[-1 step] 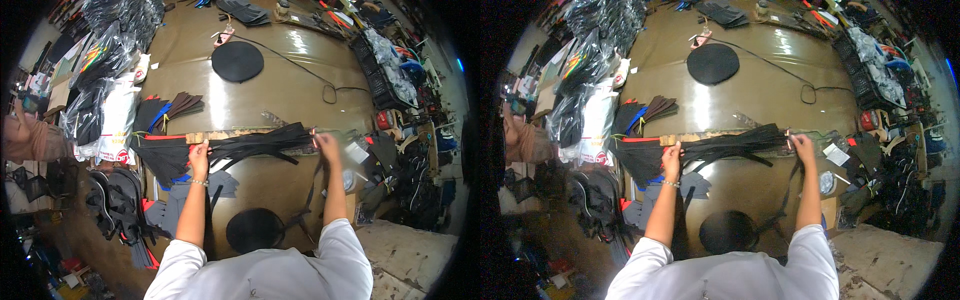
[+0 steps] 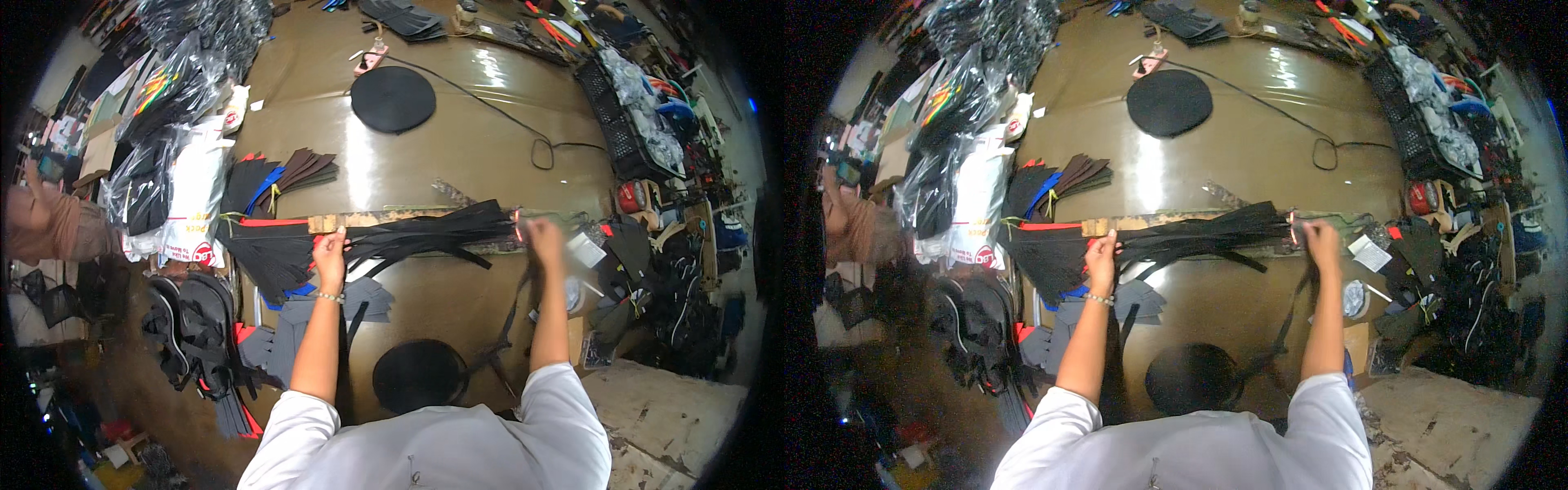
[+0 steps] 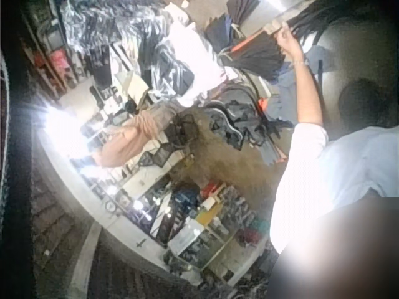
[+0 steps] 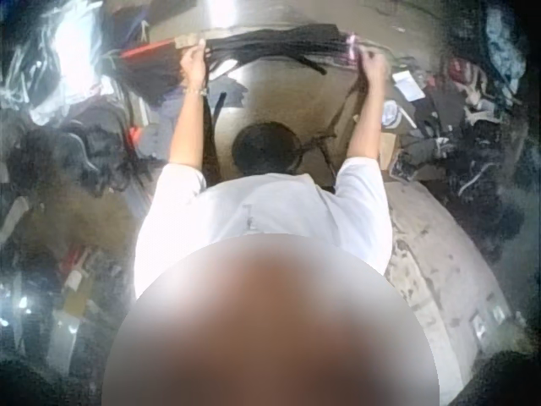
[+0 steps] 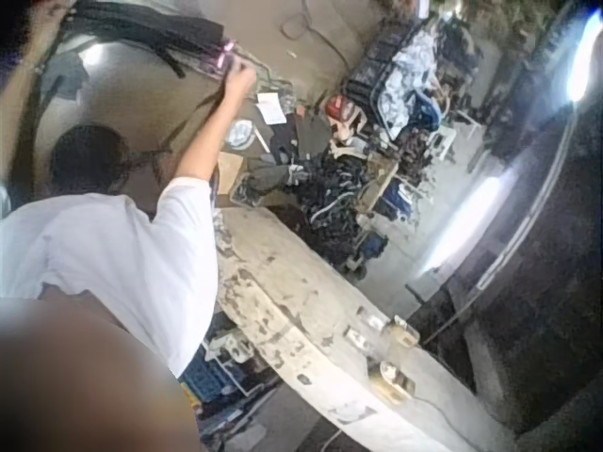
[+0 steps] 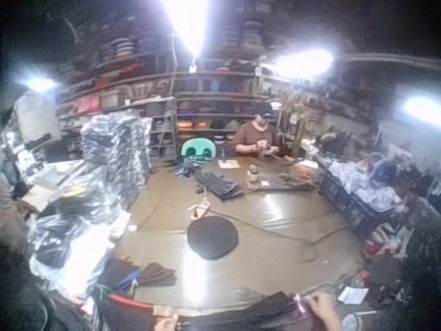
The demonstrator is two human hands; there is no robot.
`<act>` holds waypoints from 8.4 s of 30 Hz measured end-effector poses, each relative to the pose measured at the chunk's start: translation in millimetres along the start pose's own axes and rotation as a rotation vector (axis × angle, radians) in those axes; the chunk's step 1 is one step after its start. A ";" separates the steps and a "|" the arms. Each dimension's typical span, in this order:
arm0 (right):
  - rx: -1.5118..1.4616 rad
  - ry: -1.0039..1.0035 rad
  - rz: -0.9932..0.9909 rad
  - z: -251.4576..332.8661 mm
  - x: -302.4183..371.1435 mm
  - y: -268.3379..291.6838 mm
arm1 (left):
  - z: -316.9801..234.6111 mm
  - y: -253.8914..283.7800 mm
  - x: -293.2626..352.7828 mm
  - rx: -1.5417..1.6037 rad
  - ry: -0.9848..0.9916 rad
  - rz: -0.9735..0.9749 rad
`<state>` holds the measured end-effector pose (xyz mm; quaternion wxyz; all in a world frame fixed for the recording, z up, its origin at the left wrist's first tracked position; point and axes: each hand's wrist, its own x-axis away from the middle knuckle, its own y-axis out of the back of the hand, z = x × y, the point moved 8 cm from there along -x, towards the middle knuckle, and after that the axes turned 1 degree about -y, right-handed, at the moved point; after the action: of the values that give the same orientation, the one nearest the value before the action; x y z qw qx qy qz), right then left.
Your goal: The person measures and cuts a black strap using a wooden ruler and a cutting tool on a workbench. They then repeatedly place and align multiple black fabric pieces along the ruler, adjusting their positions by hand.
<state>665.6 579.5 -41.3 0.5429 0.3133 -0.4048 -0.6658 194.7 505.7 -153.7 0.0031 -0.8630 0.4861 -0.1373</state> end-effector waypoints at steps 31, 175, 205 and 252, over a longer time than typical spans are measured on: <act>-0.505 0.290 0.573 158.9 78.8 35.1 | -4.6 1.0 3.2 -0.014 0.004 -0.037; -0.367 -0.019 0.496 23.1 53.9 65.1 | -1.7 -3.0 2.0 0.135 0.437 -0.039; -0.646 0.264 0.664 276.1 71.0 -194.8 | 10.4 0.5 11.6 0.224 0.271 0.133; -0.544 0.352 0.516 289.0 76.1 -176.6 | 5.8 1.1 12.4 0.274 0.322 0.145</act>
<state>318.9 577.2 -57.3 0.8159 0.1556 -0.1803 -0.5268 201.2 494.0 -156.5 0.0523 -0.7843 0.5178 -0.3376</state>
